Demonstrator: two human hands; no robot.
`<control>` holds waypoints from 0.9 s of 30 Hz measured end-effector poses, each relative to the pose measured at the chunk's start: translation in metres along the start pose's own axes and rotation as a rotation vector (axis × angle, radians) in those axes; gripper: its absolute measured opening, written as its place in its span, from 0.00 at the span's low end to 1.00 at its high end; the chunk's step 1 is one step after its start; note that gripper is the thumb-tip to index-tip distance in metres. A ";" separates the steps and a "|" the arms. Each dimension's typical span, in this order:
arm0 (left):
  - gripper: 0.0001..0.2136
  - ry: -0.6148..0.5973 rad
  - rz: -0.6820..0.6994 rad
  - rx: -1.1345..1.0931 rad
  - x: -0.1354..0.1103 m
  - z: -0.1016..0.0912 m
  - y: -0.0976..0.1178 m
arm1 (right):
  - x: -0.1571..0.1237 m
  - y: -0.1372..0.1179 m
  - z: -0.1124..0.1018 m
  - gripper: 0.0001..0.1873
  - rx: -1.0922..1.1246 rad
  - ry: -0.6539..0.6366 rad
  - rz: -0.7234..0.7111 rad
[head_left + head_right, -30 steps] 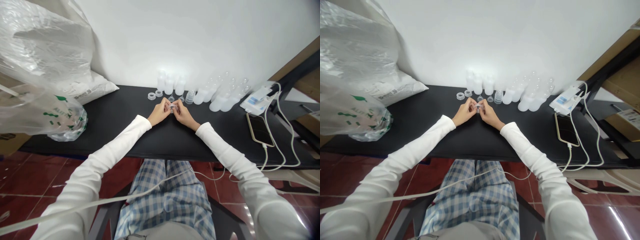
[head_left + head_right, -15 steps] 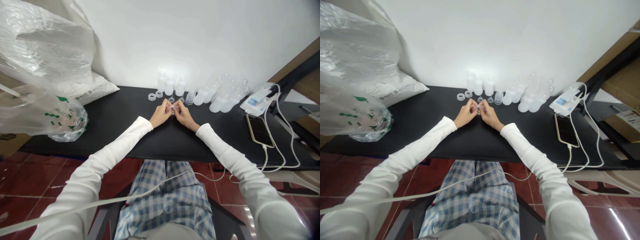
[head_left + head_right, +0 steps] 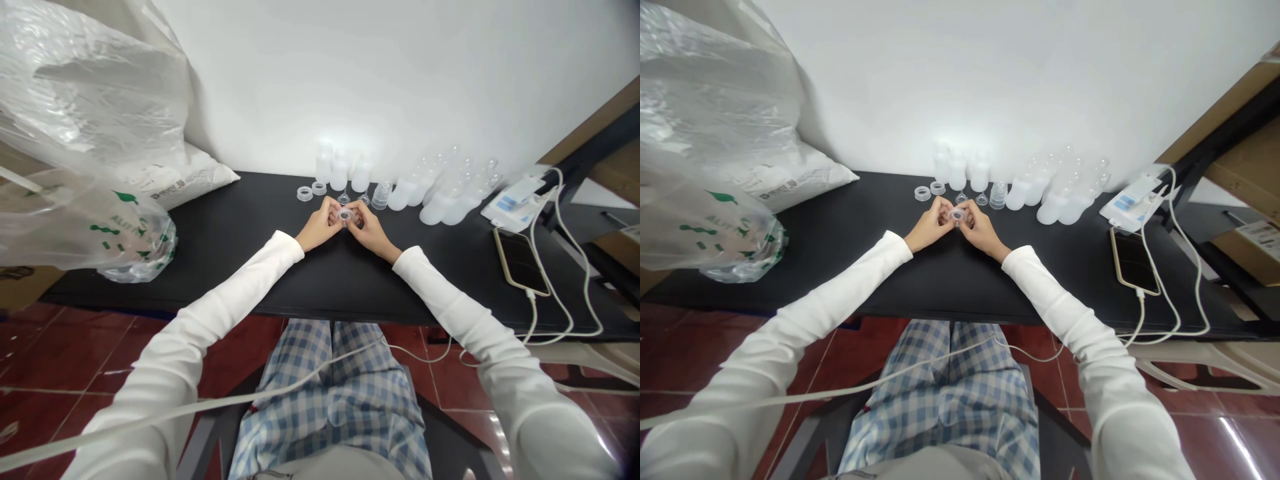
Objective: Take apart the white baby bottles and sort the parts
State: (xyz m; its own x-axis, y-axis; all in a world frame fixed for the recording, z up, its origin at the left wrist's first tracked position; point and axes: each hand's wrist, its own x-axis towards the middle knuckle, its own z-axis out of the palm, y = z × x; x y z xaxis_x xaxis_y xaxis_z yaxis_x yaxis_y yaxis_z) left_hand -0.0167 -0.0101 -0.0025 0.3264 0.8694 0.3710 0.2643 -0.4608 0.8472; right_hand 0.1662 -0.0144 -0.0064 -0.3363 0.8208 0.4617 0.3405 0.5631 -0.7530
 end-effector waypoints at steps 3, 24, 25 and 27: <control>0.12 0.005 0.024 0.006 0.000 0.001 0.003 | 0.000 0.004 0.001 0.17 0.055 0.014 -0.007; 0.11 -0.014 -0.032 -0.224 0.000 0.001 0.002 | -0.002 -0.004 0.000 0.26 0.296 -0.025 0.047; 0.12 -0.019 -0.026 -0.225 0.000 0.001 0.001 | -0.001 -0.004 0.000 0.26 0.292 -0.023 0.043; 0.12 -0.024 -0.017 -0.205 0.000 -0.001 0.002 | -0.001 -0.003 0.001 0.26 0.258 0.000 0.027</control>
State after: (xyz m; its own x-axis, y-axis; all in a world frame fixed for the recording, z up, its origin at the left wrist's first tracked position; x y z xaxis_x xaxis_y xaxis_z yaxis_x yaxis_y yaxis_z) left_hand -0.0170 -0.0108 -0.0007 0.3454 0.8713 0.3487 0.0807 -0.3977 0.9140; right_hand 0.1643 -0.0174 -0.0049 -0.3301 0.8354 0.4395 0.1139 0.4974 -0.8600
